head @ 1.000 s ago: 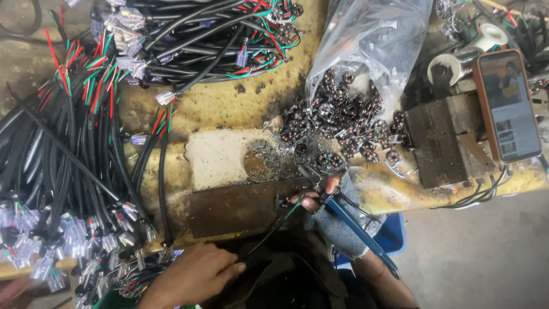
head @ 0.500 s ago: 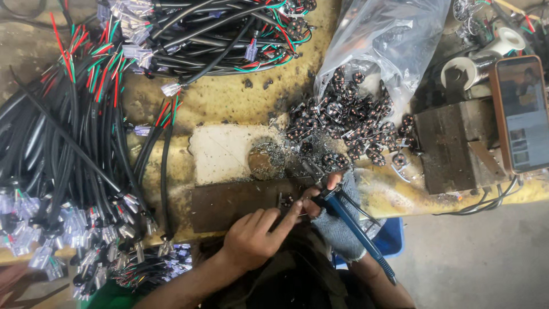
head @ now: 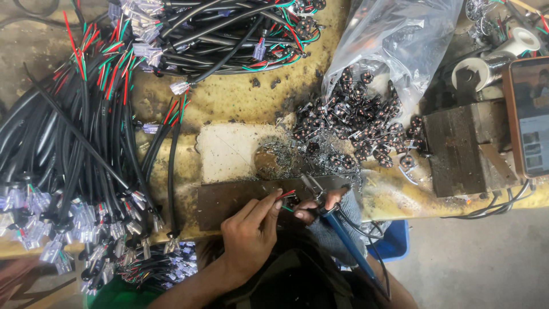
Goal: The person repeatedly picks up short multi-core cables, strips the ends, and solders the exposed conductors to small black circular connectors using a soldering iron. Finished units are placed into a green bin while raw connectors and cables remain on the workbench.
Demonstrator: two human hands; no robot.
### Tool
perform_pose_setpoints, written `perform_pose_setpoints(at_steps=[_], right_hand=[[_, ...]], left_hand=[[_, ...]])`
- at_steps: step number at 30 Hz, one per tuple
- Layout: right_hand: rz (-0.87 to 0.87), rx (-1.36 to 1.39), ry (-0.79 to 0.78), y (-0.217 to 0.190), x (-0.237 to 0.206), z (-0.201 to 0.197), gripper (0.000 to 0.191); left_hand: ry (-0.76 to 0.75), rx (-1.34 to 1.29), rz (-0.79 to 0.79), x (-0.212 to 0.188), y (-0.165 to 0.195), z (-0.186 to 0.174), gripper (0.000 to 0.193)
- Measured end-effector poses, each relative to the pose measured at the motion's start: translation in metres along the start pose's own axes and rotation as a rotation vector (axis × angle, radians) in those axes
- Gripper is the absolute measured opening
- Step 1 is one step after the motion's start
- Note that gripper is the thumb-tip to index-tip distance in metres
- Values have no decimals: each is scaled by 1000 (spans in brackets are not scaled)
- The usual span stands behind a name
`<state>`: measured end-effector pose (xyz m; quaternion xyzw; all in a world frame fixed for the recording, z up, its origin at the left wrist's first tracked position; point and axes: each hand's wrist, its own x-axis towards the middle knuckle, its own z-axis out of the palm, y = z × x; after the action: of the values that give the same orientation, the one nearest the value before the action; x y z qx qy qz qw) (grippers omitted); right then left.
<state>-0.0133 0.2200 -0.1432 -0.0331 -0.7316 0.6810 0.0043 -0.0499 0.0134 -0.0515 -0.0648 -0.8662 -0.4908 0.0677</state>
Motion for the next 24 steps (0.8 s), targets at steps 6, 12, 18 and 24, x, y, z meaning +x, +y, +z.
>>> perform_pose_setpoints(at_steps=[6, 12, 18, 24], right_hand=[[-49, -169, 106, -13, 2, 2, 45], [-42, -82, 49, -53, 12, 7, 46], [-138, -431, -75, -51, 14, -3, 53], [136, 232, 118, -39, 15, 4, 55]], left_hand=[[12, 445, 396, -8, -9, 4, 40], [24, 415, 466, -12, -6, 1, 36], [-128, -316, -11, -6, -7, 1, 21], [-89, 270, 433, -10, -10, 2, 45]])
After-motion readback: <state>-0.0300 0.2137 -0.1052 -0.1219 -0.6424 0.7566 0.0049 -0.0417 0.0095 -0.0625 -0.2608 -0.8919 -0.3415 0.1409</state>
